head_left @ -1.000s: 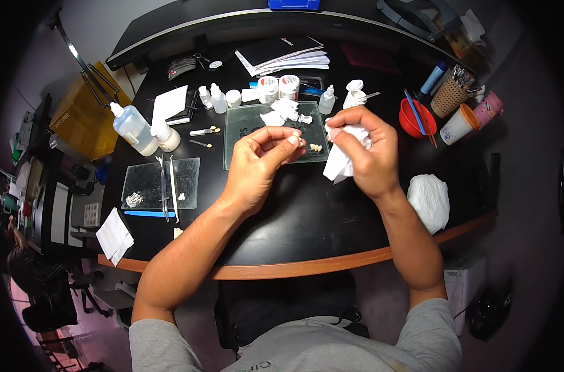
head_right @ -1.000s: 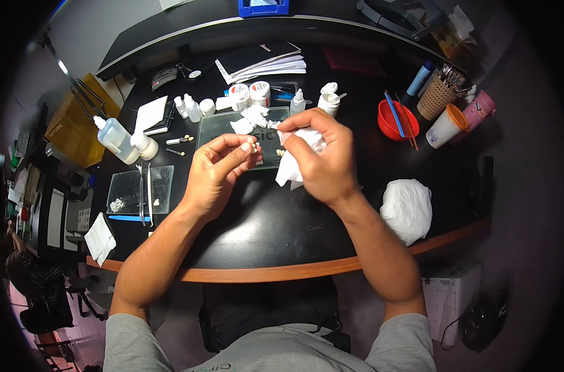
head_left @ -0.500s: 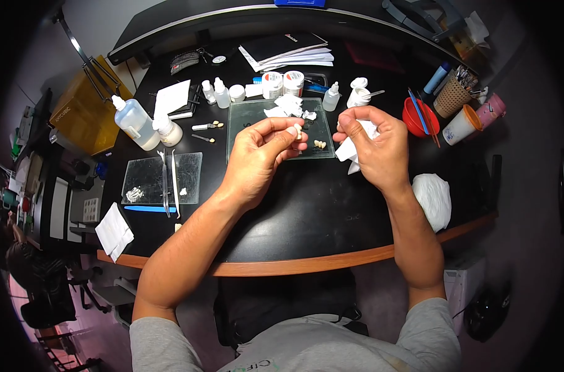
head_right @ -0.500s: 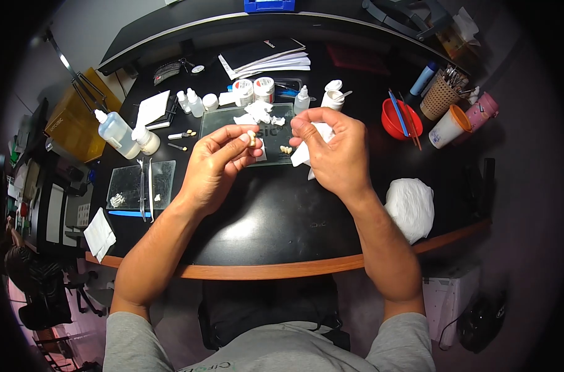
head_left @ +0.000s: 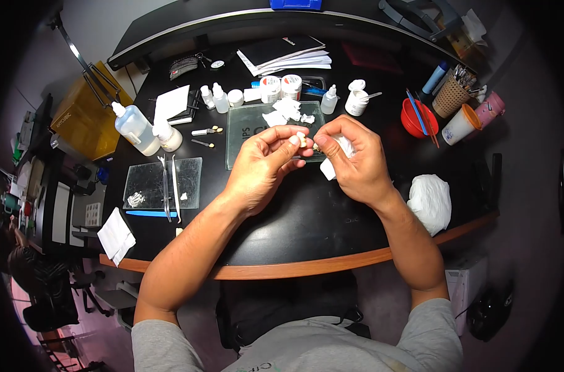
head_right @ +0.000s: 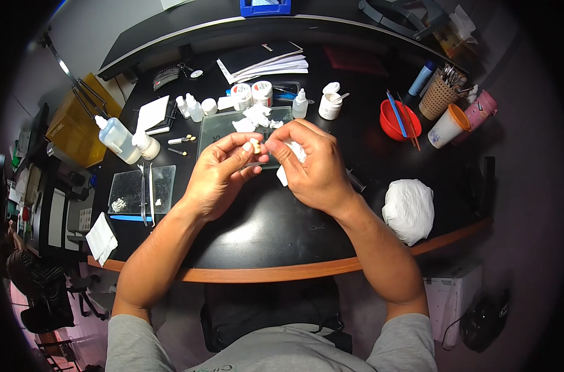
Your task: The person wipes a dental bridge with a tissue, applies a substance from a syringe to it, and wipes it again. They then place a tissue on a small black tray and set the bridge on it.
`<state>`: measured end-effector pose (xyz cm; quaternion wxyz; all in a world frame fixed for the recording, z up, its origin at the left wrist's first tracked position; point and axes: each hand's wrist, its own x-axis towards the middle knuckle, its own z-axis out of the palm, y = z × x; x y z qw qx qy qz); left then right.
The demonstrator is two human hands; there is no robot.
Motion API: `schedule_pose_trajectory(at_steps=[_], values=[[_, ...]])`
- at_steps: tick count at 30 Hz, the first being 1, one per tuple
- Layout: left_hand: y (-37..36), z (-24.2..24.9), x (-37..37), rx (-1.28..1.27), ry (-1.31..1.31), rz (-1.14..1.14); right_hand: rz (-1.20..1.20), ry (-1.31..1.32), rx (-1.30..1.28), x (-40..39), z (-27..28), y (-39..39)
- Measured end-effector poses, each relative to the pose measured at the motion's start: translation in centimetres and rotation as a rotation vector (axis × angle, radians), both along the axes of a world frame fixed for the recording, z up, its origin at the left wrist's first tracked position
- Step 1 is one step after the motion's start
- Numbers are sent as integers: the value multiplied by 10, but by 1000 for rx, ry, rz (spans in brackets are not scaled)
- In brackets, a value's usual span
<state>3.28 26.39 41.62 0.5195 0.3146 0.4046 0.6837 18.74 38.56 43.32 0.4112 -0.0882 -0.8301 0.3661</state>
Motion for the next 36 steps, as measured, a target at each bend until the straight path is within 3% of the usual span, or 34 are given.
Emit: schedule_pose_trajectory(at_steps=[8,14,18,36], values=[[0,-1,0,-3,54,34,35,0,36,1,4,-2],[1,-6,-1,34,8,23,-23,55,-81,2,2,-6],[1,-6,1,55,36,77,-6,78,57,-1,2,-4],[3,-15,4,92,92,198,-27,91,191,-3,-1,-7]])
